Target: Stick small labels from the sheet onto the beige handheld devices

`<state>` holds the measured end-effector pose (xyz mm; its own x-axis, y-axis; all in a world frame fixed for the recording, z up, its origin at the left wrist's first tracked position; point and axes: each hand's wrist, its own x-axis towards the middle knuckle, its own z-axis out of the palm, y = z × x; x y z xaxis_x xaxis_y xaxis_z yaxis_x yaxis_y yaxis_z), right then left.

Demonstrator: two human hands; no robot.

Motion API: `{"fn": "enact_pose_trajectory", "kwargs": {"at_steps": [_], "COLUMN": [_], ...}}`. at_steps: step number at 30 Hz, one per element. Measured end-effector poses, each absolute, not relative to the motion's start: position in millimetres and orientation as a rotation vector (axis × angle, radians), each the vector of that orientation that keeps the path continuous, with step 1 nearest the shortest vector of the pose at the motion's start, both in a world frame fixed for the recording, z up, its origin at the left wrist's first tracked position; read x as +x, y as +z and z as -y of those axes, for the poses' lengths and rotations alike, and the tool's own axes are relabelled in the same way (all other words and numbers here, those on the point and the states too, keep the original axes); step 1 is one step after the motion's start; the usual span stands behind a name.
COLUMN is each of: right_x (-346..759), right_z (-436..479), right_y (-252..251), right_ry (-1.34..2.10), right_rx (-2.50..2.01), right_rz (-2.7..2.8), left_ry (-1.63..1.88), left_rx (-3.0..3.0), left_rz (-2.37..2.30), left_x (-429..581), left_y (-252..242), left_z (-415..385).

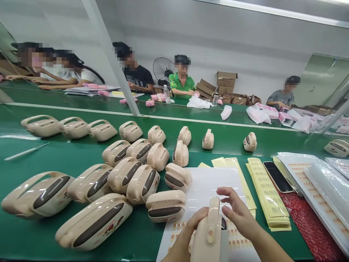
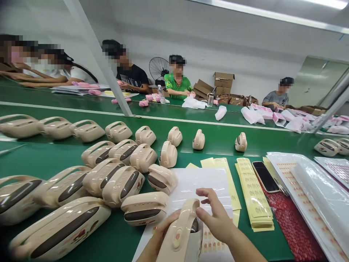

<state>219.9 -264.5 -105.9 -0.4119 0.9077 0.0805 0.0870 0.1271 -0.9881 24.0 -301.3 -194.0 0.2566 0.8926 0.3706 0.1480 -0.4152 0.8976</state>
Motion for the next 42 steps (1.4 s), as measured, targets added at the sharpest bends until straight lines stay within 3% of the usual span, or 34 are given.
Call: {"fn": "enact_pose_trajectory", "kwargs": {"at_steps": [3, 8, 18, 27, 38, 42], "right_x": [220.8, 214.9, 212.1, 216.6, 211.8, 216.5], "right_z": [270.2, 278.0, 275.1, 271.5, 277.8, 269.3], "right_y": [-93.7, -88.2, -92.7, -87.3, -88.6, -90.0], "right_ry": [1.38, 1.522, 1.575, 1.846, 1.844, 1.836], "right_rx": [-1.063, -1.14, -1.137, -1.043, -1.049, -1.046], "right_rz": [1.566, 1.517, 1.454, 1.378, 1.374, 1.4], "left_ry": [1.367, 1.328, 1.307, 1.251, 1.328, 1.182], "left_rx": [1.935, 2.026, 2.061, 2.232, 2.27, 2.131], "left_rz": [-0.818, -0.915, -0.922, -0.887, -0.859, -0.922], "left_x": [31.8, 39.0, 36.8, 33.4, 29.0, 30.5], "left_y": [-173.4, -149.2, -149.7, -143.3, -153.6, -141.5], "left_z": [302.6, 295.2, 291.7, 292.1, 295.5, 302.0]}}
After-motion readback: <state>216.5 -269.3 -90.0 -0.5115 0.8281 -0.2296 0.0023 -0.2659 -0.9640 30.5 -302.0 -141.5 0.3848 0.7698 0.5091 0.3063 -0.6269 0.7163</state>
